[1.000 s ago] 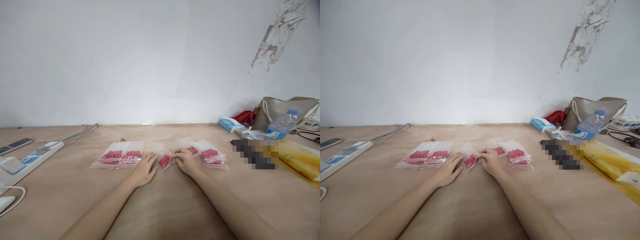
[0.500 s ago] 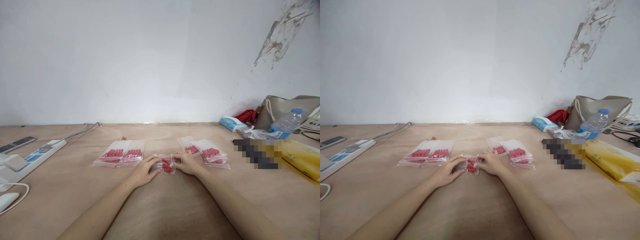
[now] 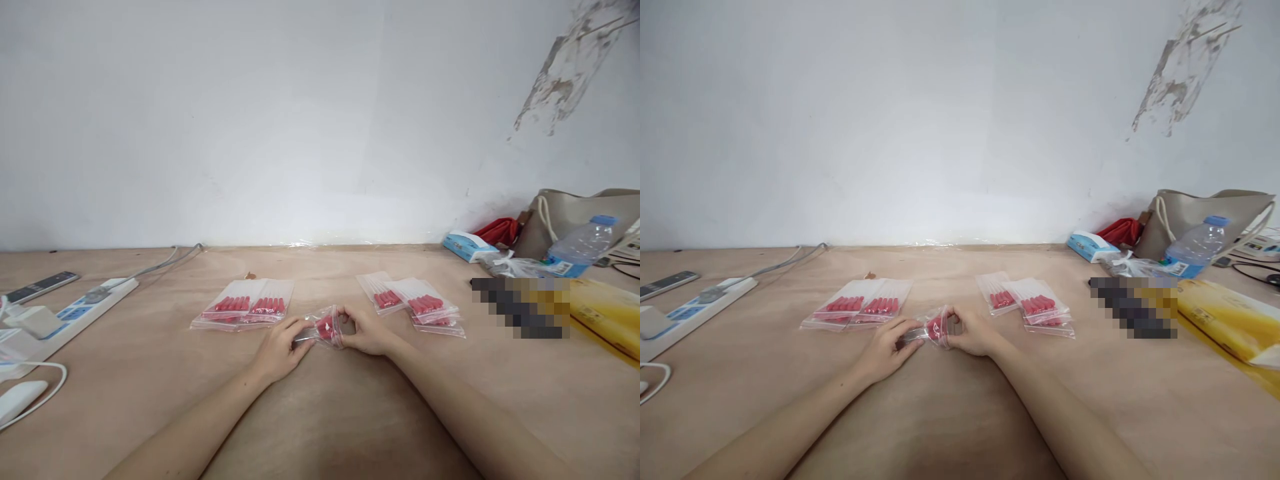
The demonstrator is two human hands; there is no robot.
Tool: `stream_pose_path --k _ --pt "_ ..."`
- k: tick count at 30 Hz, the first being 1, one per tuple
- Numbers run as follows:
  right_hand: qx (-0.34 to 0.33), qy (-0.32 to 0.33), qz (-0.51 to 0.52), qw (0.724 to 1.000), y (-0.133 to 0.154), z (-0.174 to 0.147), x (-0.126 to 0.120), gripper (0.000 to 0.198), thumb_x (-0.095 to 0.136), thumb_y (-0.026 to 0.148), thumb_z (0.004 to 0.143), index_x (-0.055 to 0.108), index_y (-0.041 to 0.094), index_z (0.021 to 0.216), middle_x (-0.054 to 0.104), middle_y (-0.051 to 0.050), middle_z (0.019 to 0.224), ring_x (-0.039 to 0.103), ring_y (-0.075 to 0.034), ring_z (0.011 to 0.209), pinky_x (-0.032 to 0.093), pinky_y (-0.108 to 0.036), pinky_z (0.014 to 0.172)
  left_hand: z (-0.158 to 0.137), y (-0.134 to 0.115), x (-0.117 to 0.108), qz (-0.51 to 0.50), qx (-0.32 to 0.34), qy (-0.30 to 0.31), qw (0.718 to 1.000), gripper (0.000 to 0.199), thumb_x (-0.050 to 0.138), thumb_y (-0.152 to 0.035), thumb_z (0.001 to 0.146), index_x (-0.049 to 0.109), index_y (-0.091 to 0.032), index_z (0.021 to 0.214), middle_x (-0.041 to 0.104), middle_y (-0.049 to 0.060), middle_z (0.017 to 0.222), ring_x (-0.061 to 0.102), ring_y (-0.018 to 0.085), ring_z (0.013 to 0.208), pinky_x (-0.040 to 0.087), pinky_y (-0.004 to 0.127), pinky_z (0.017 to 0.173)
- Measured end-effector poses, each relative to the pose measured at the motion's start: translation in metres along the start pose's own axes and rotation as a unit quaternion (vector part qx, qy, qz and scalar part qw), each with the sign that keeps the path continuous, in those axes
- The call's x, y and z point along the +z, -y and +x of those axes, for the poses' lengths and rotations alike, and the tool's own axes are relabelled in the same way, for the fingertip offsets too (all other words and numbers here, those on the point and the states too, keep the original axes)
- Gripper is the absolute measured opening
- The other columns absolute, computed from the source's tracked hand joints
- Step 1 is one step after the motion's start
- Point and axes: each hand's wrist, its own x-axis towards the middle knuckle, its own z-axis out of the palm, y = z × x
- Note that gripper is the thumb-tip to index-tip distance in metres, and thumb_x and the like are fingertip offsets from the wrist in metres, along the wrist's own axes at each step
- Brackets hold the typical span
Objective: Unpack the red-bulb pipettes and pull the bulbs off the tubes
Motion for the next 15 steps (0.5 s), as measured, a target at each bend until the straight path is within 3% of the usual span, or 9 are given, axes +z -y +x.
stream_pose_path --k 3,7,10,15 --pt "0.005 -0.014 -0.042 0.999 0.0012 0.0016 0.0038 0.037 0.068 0.030 0.066 0.057 0.022 0.100 0.062 0.000 0.095 0.054 -0.015 0.084 0.040 -0.027 0.075 0.0009 0.0001 0.0000 -0.011 -0.005 -0.006 1.000 0.020 0.052 -0.028 0.082 0.059 -0.023 0.100 0.062 0.003 0.093 0.058 0.016 0.084 0.046 0.028 0.075" --pt "-0.039 -0.046 -0.106 0.993 0.0038 0.0024 0.0071 0.015 0.060 0.023 0.073 0.062 0.024 0.088 0.063 0.001 0.093 0.054 -0.015 0.088 0.037 -0.027 0.080 0.0024 0.0005 0.0012 -0.022 -0.010 -0.003 1.000 0.019 0.050 -0.029 0.083 0.060 -0.022 0.098 0.062 0.003 0.092 0.057 0.016 0.082 0.046 0.028 0.073" --pt "-0.033 -0.068 -0.106 0.992 0.0050 0.0016 0.0050 0.008 0.057 0.021 0.074 0.061 0.021 0.081 0.063 0.001 0.081 0.055 -0.012 0.077 0.038 -0.026 0.075 0.0026 0.0005 0.0010 -0.018 -0.018 0.003 1.000 0.020 0.051 -0.029 0.083 0.060 -0.022 0.099 0.062 0.003 0.092 0.057 0.015 0.080 0.046 0.028 0.072" --pt "-0.019 -0.015 -0.073 0.997 0.0028 0.0004 0.0024 0.020 0.065 0.026 0.066 0.058 0.019 0.083 0.060 0.002 0.078 0.052 -0.012 0.071 0.039 -0.023 0.066 0.0025 -0.0014 -0.0010 -0.016 -0.018 0.012 1.000 0.020 0.051 -0.029 0.082 0.060 -0.022 0.099 0.062 0.003 0.091 0.057 0.016 0.079 0.046 0.028 0.071"
